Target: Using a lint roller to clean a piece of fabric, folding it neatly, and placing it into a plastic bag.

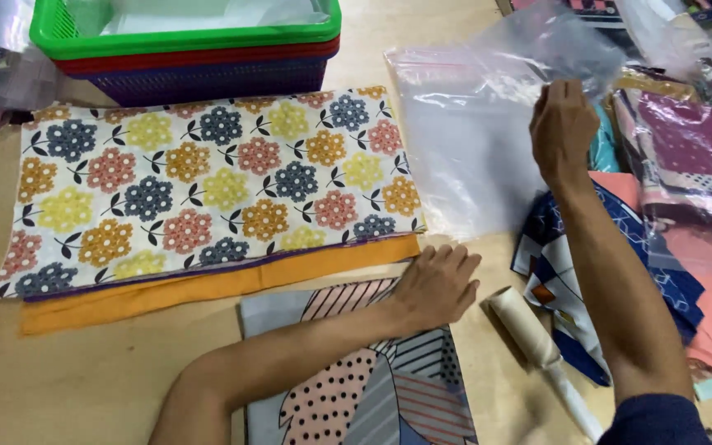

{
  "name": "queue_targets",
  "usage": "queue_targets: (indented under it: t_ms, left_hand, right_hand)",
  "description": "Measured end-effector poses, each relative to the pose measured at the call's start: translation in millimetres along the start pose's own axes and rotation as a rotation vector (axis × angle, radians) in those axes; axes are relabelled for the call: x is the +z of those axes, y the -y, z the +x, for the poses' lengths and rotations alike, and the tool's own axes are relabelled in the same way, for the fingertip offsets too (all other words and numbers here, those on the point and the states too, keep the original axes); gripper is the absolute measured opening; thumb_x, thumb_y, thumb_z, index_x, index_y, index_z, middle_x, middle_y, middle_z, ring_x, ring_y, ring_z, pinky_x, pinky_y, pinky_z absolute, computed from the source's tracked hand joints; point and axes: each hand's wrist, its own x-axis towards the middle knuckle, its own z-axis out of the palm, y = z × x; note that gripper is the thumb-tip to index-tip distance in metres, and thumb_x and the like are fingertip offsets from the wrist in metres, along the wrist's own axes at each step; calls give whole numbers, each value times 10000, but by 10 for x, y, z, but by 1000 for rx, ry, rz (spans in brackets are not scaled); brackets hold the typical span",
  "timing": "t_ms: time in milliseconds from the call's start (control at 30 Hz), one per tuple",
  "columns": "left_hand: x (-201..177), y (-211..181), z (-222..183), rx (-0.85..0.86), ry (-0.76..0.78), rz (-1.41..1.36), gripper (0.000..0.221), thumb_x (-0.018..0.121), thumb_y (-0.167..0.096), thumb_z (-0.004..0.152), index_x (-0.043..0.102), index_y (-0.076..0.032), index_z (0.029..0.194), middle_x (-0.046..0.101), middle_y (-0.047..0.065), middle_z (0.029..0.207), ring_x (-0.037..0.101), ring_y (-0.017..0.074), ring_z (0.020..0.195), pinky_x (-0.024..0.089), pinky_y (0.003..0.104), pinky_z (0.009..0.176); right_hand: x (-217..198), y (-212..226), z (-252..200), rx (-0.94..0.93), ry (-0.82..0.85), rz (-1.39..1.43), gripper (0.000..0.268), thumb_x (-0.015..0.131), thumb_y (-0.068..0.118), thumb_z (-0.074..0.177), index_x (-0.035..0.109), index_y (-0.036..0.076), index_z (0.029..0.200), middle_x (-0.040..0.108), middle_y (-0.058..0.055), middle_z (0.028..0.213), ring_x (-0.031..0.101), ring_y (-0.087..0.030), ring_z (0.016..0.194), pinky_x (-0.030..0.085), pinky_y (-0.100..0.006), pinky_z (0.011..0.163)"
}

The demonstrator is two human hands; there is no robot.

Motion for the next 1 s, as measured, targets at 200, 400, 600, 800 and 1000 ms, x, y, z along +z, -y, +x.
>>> queue_targets:
  t_ms: [200, 400, 600, 800, 1000]
  left_hand:
    - [-294, 216, 369, -690, -363, -882, 676, 778, -383, 903, 457, 47, 1314, 582, 268, 1177, 722, 380, 914, 598, 367, 687]
    - [-761, 717, 116, -907, -479, -831, 361, 762, -320, 914, 675, -94, 1182, 725, 139, 953, 779, 256, 813, 574, 303, 649]
    - [-1413, 508, -810, -1125, -175, -701, 315, 683, -276, 942, 739, -35, 1136, 766, 169, 904, 758, 222, 752, 616, 344, 639]
    - [-2001, 232, -1726, -1225, -223, -914, 329, 522, -140, 1028, 632, 79, 1248, 727, 268, 1045, 742, 309, 689, 625, 329, 611]
    - [-2322, 125, -2052, -1299, -389, -1108, 423, 377, -299, 1093, 570, 56, 1217, 721, 314, 988, 724, 326, 628, 544, 314, 507]
  right_hand:
    - [-1073, 603, -176, -93, -171, 201, 63, 663, 107, 982, 622, 148, 1007, 585, -40, 960, 688, -291, 736, 541, -355, 595]
    - [-2018, 1389, -680, -56, -141, 422, 53, 668, 124, 973, 638, 165, 990, 649, 3, 1027, 702, -253, 680, 547, -340, 581]
    - [-2428, 1977, -881, -26, 488, 692, 156, 640, 168, 976, 682, 137, 1123, 670, -62, 938, 730, -361, 780, 592, -474, 610]
    - [-2753, 2384, -566, 4, 107, 782, 162, 657, 56, 938, 700, 111, 1084, 642, -63, 904, 714, -330, 750, 583, -407, 593]
    - [-2855, 2880, -362, -102, -258, 816, 263, 654, 37, 920, 694, 140, 1159, 608, -55, 1004, 693, -282, 767, 581, -366, 622]
